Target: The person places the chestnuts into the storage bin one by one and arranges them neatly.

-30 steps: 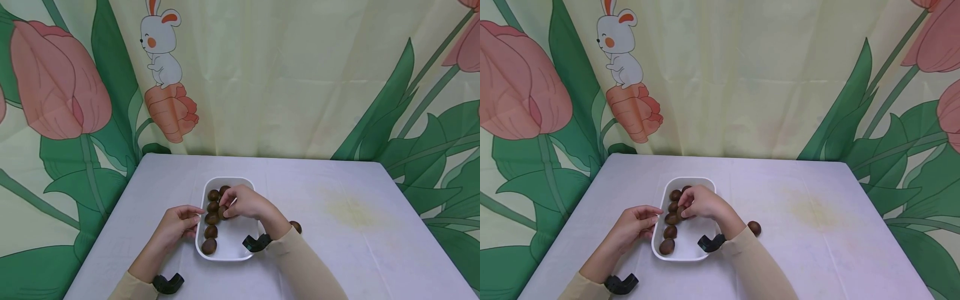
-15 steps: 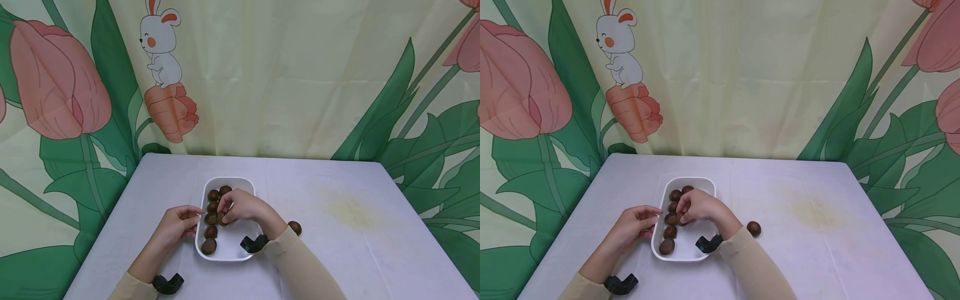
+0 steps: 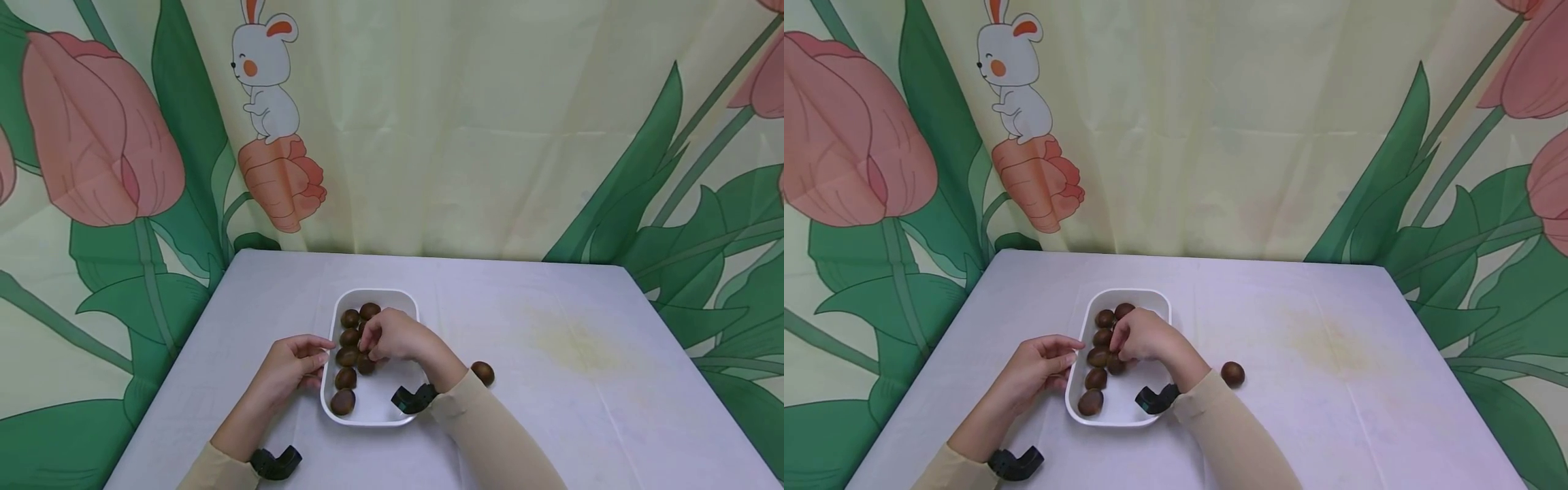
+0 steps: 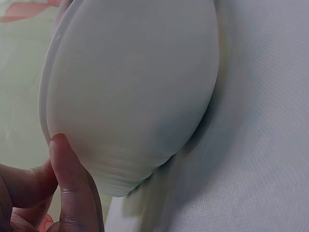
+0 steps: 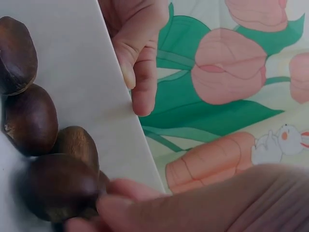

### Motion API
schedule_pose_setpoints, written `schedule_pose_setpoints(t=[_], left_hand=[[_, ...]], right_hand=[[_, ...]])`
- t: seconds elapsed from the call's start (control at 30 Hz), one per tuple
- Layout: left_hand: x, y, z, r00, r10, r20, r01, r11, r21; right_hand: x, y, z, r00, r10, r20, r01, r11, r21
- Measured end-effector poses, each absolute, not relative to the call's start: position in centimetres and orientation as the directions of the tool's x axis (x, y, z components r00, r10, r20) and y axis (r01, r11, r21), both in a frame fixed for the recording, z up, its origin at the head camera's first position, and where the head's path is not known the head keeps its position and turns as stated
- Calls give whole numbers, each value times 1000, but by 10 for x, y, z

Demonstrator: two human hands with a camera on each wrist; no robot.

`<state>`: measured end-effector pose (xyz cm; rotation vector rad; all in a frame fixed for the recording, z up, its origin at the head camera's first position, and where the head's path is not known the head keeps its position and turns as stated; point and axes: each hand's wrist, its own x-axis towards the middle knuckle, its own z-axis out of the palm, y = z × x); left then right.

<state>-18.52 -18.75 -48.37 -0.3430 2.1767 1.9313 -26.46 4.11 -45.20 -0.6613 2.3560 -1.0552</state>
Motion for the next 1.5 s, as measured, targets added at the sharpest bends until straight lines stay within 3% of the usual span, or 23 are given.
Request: schedule_pose_setpoints(t=[0.17, 0.47, 0.6, 0.93, 1.17, 1.5], left_hand=[[-185, -187, -483, -952, -21, -304, -304, 101, 947], [-185, -187, -483, -954, 3, -299, -298, 70, 952], [-185, -187, -483, -955, 4, -298, -297, 73, 952], [-185, -187, -482, -954, 0, -298, -297, 77, 952], [-185, -188, -483, -955, 1, -295, -295, 72, 953], [-185, -188, -484, -956, 6, -293, -292, 64, 954]], right_hand=[[-264, 40, -453, -792, -564, -235, -201, 604, -771], [-263, 45, -448, -755, -598, -270, -157, 564, -811], [-260, 47, -445, -696, -644, -318, -191, 593, -782], [-242, 48, -441, -474, -728, -496, -240, 648, -723], [-235, 47, -443, -406, -744, -532, -210, 642, -737], [-236, 44, -448, -342, -788, -511, -363, 613, -702]])
